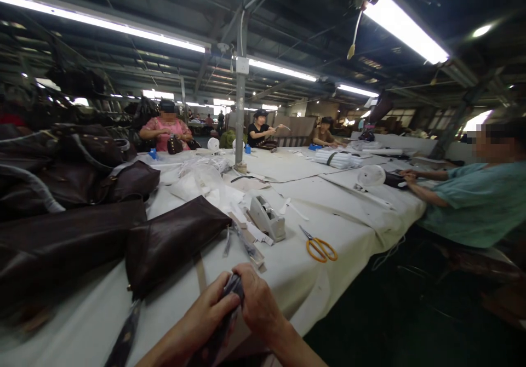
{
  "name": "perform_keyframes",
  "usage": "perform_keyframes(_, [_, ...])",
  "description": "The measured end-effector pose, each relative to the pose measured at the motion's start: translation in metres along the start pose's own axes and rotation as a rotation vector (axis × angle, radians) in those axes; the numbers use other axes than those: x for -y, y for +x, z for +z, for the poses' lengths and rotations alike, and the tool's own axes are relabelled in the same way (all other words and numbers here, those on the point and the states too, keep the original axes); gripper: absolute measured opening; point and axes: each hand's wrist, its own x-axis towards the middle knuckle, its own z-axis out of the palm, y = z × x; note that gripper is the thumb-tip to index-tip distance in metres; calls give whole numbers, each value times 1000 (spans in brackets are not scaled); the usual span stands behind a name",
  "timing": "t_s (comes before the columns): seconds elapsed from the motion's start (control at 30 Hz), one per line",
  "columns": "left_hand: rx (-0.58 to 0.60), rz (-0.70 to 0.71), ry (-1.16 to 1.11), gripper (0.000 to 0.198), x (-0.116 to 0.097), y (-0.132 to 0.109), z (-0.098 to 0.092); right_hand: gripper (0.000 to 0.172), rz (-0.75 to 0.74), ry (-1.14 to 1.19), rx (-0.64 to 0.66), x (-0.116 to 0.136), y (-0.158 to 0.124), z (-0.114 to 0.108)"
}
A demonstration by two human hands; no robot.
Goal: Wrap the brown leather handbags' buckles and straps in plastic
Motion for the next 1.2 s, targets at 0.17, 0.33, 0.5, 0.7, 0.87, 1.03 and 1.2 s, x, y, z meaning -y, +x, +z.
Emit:
perform_keyframes(0.17, [110,-35,-85,40,14,-6,-11,39,301,216,-11,5,-7,10])
perform_keyframes(0.33, [10,13,-166,32,10,-9,2,37,655,410,-14,13,-10,16])
perform_keyframes(0.5, [4,-110,-148,25,5,-10,6,39,296,185,185,5,-8,-1])
perform_keyframes(0.7, [153,-65,-141,26,-2,-12,3,22,-38,-32,257,-10,-4,-18])
perform_keyframes(0.87, [219,29,-159,28,4,-8,2,23,440,312,-42,-1,-1,-4])
perform_keyframes(1.03, [80,162,-92,32,18,3,3,15,885,930,-77,22,1,16])
perform_keyframes(1.2, [32,94,-117,22,15,0,11,21,461,460,3,8,2,-1])
